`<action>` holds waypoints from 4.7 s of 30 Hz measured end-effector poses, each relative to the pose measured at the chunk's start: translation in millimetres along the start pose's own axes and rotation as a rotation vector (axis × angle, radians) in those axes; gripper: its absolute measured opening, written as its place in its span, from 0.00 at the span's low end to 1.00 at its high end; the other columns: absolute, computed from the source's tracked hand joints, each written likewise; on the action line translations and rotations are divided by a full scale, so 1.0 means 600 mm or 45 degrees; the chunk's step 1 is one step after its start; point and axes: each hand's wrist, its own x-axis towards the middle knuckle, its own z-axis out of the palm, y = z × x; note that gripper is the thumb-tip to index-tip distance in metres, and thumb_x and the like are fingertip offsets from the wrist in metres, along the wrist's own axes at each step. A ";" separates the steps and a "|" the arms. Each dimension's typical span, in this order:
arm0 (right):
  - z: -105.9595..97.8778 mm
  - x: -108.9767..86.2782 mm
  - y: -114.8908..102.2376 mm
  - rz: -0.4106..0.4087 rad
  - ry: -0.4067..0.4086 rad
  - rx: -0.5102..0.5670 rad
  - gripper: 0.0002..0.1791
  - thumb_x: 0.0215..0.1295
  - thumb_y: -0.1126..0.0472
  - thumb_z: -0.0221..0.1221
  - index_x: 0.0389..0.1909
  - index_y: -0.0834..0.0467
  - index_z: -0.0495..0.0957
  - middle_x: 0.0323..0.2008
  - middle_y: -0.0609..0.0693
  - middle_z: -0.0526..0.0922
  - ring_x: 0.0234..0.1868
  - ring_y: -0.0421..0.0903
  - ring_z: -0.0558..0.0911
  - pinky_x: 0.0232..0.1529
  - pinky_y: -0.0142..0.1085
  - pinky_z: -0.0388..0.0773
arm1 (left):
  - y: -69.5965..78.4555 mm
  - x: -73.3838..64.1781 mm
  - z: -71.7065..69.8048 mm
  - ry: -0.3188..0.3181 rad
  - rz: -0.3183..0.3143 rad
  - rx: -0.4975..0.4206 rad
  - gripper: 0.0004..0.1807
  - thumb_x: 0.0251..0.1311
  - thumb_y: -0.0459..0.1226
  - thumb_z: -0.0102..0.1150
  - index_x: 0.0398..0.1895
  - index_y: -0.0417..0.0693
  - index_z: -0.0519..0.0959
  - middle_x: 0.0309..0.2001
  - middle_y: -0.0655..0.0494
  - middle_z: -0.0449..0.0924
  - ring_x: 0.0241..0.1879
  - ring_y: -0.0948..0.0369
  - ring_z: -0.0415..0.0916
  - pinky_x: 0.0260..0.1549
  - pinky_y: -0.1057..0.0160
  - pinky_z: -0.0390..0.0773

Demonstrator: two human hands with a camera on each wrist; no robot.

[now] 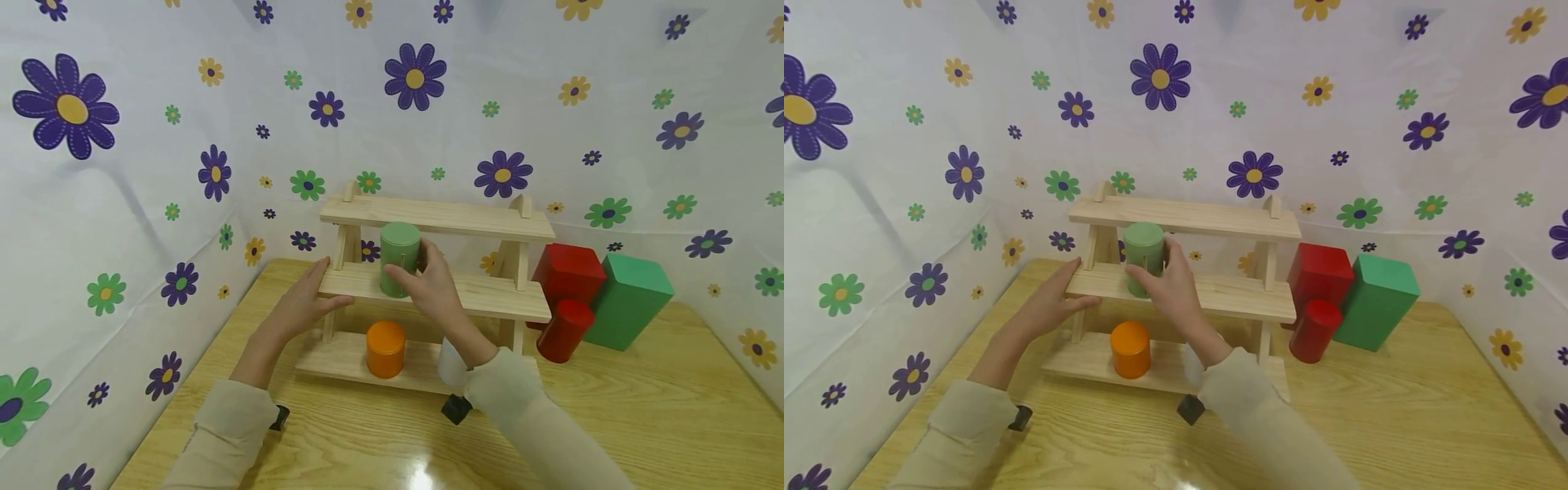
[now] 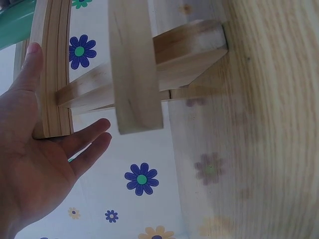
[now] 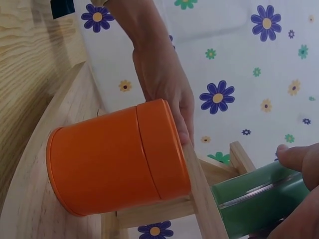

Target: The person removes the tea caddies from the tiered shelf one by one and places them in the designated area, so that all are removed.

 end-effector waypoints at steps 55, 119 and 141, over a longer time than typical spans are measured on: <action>-0.110 -0.034 0.012 0.087 0.096 -0.091 0.37 0.72 0.59 0.66 0.74 0.66 0.59 0.67 0.62 0.73 0.69 0.59 0.73 0.71 0.56 0.67 | 0.001 0.000 0.002 -0.006 -0.002 -0.035 0.61 0.62 0.64 0.65 0.85 0.46 0.42 0.82 0.42 0.45 0.78 0.40 0.52 0.73 0.36 0.56; -0.296 -0.118 0.011 0.236 0.267 -0.342 0.43 0.73 0.49 0.64 0.78 0.65 0.55 0.72 0.62 0.67 0.72 0.63 0.68 0.70 0.63 0.64 | 0.002 -0.002 0.003 -0.003 -0.010 -0.058 0.64 0.59 0.68 0.64 0.85 0.45 0.43 0.82 0.41 0.46 0.78 0.40 0.50 0.73 0.36 0.54; -0.355 -0.140 0.024 0.324 0.317 -0.395 0.46 0.75 0.46 0.61 0.81 0.64 0.49 0.76 0.65 0.61 0.73 0.66 0.64 0.71 0.61 0.62 | 0.004 -0.002 0.003 -0.001 -0.019 -0.049 0.64 0.59 0.68 0.64 0.85 0.46 0.42 0.83 0.42 0.45 0.78 0.40 0.51 0.73 0.35 0.54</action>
